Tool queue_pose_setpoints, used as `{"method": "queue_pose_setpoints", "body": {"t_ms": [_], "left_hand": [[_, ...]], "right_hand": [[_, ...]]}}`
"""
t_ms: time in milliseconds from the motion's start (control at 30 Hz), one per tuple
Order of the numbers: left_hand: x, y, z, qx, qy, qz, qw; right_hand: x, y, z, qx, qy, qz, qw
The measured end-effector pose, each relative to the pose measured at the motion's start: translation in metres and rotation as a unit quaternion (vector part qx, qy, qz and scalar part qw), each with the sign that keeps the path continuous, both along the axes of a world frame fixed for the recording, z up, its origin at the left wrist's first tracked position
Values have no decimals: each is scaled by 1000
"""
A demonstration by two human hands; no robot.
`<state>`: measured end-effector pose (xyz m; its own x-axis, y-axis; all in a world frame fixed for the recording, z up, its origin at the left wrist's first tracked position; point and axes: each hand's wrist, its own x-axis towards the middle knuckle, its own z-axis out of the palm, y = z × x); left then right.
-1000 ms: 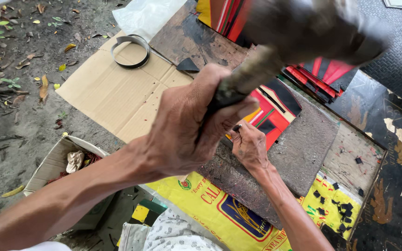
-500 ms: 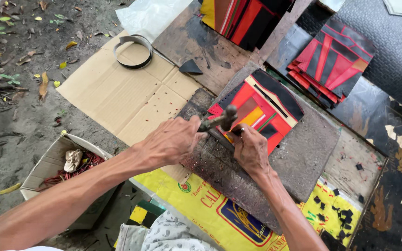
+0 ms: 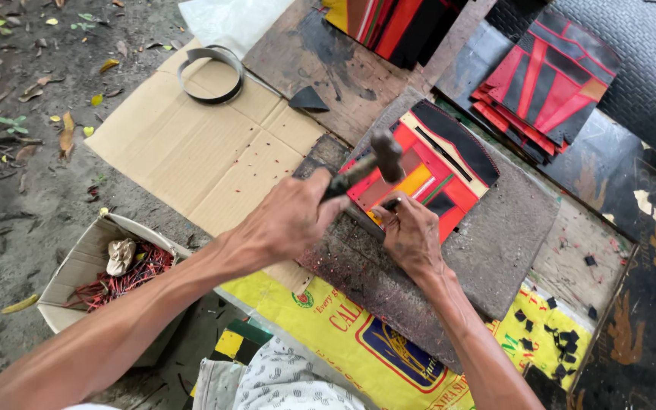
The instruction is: The person holds a small punch against the edge of a colorful layered leather piece resting on a board and repeatedly strikes it with a hammer, working along the edge hole by hole. They reposition the leather piece and continue punching along its border, with stacks of similar finished pieces nearby.
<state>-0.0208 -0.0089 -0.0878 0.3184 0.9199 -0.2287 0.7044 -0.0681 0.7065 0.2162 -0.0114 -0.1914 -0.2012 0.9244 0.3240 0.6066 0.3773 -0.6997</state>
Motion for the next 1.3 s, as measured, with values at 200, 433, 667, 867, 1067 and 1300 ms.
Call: {"method": "queue_pose_setpoints", "body": {"t_ms": [200,433,667,867,1067,1300], "left_hand": [[20,62,-73,67,-86,144,984],[14,116,-122,69,-114,132,982],[-24,114,-98,34,-131,174,975],[2,105,-97,-33,-216,183,958],[-1,106,-106,116,-175,163,964],[4,79,-102,102,-88,183,974]], "right_hand": [[-2,-3,7,-9,7,-31,999],[-9,27,17,-43,-11,37,998],[-23,54,24,-38,-26,89,995],[-26,32,22,0,-3,90,996],[-29,36,19,-25,20,71,997],[-38,26,11,-5,-13,-10,1000]]}}
